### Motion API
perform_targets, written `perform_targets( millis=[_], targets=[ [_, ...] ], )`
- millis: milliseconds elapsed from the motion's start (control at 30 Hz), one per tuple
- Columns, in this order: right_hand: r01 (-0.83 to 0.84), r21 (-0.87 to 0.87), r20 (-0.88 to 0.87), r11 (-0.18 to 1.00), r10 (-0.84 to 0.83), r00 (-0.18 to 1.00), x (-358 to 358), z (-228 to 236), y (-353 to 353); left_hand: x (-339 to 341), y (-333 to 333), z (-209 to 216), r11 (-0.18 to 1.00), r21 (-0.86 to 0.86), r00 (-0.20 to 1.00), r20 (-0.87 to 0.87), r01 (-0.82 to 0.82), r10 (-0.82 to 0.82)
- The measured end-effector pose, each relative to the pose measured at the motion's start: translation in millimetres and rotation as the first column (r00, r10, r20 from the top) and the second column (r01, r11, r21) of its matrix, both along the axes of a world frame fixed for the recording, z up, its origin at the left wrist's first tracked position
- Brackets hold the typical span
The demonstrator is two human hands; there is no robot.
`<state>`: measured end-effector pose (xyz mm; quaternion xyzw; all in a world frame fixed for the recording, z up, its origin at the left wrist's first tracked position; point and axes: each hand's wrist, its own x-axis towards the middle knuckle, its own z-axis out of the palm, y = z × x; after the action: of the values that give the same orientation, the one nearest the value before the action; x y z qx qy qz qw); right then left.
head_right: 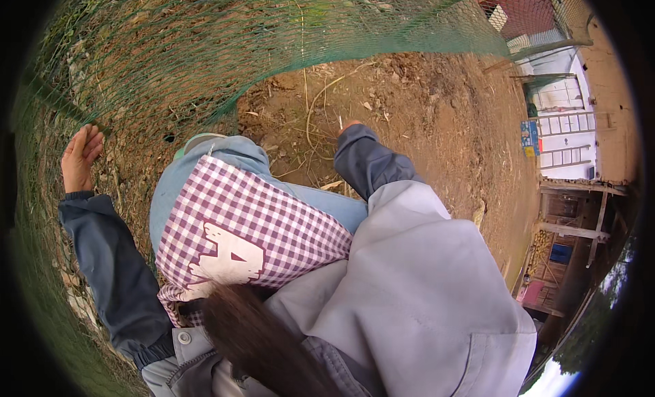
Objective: The person repairs a green mesh fence by attaching it to a bamboo pole using metal wire. They wrap the wire around the pole and mesh, twist it to secure the connection, and repeat the process at multiple points along the fence line.
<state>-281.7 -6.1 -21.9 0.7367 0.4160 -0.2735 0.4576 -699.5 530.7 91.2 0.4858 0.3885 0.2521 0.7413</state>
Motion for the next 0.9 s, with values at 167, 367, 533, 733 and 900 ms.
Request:
perform_targets(
  millis=[167, 367, 533, 733, 900],
  targets=[
    [0.232, 0.026, -0.037, 0.972, -0.231, 0.972, 16.0, -20.6, -24.4, 3.2, 1.9, -1.1, 0.999, 0.029, 0.998, -0.041, -0.038, 0.039],
    [0.574, 0.352, -0.053, 0.739, -0.597, 0.801, 23.2, -4.2, -25.9, -0.3, 2.1, 3.8, 1.000, 0.004, 0.998, -0.064, 0.018, -0.018],
    [0.414, 0.565, -0.821, -0.713, -0.437, 0.368, 35.0, 55.4, -51.2, 1.4, -11.5, 17.0, 0.998, 0.005, 0.997, -0.054, 0.058, -0.058],
    [-0.097, 0.966, -0.052, -0.240, -0.549, 0.834, 33.5, 159.7, -3.4, 14.0, -26.6, 31.8, 0.996, 0.067, 0.989, -0.138, -0.051, 0.060],
    [0.588, 0.725, -0.668, 0.360, 0.157, 0.728, -91.2, 200.9, 190.7, 12.5, -27.7, 32.8, 0.988, 0.140, 0.955, -0.279, -0.064, 0.102]
  ],
)
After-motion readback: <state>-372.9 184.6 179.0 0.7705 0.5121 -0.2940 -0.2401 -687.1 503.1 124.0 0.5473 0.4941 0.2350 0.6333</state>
